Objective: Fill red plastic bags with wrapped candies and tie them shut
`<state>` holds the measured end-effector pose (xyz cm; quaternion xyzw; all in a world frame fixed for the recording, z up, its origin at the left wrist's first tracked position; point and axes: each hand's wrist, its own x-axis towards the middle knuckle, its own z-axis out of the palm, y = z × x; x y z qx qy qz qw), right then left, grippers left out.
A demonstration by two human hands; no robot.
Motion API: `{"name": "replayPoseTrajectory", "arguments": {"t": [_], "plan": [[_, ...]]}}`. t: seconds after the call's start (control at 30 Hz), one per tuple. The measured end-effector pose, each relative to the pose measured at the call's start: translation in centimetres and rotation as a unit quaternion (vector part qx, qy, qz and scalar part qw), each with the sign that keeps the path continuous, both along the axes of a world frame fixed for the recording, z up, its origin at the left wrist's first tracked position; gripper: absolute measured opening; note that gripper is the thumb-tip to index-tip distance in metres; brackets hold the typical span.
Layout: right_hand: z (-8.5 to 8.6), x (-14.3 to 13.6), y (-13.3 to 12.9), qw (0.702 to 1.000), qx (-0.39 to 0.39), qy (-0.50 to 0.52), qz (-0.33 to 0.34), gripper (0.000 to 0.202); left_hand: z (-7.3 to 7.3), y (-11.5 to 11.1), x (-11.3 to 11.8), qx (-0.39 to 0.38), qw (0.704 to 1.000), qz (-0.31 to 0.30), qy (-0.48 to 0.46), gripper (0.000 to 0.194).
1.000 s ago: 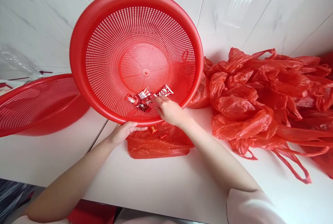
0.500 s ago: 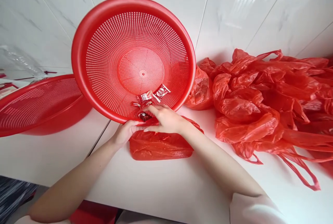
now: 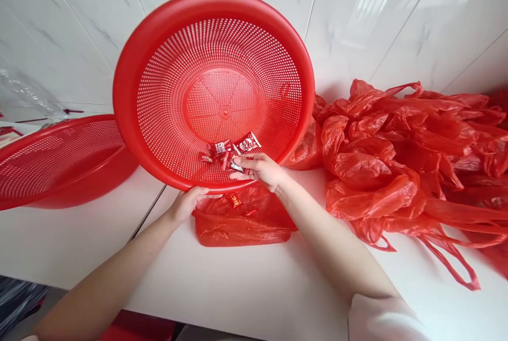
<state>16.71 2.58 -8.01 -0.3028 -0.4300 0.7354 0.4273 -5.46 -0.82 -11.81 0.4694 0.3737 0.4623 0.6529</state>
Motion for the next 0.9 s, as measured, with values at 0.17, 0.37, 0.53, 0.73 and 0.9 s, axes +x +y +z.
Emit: {"name": "replayPoseTrajectory", "arguments": {"t": [0.17, 0.37, 0.53, 0.73, 0.9], "plan": [[0.1, 0.6, 0.3, 0.999, -0.015, -0.046, -0.015, 0.033, 0.3, -0.4, 0.1, -0.012, 1.0, -0.003, 0.006, 0.026], [1.0, 2.5, 0.5, 0.96, 0.143, -0.239, 0.029, 0.036, 0.1, -0.4, 0.0, -0.003, 1.0, -0.006, 0.014, 0.022], [2.2, 4.5, 0.2, 0.91, 0.203, -0.321, 0.165, 0.029, 0.2, -0.3, 0.3, -0.002, 1.0, 0.012, 0.017, 0.016], [3.2, 4.4, -0.9, 0.806, 0.29, -0.504, 0.116, 0.014, 0.0, 0.0, 0.3, 0.001, 0.999, 0.043, 0.015, 0.019], [2.9, 3.5, -0.7, 0.716, 0.432, -0.542, -0.088, 0.013, 0.0, -0.3, 0.2, 0.008, 1.0, 0.006, -0.001, 0.022]]}}
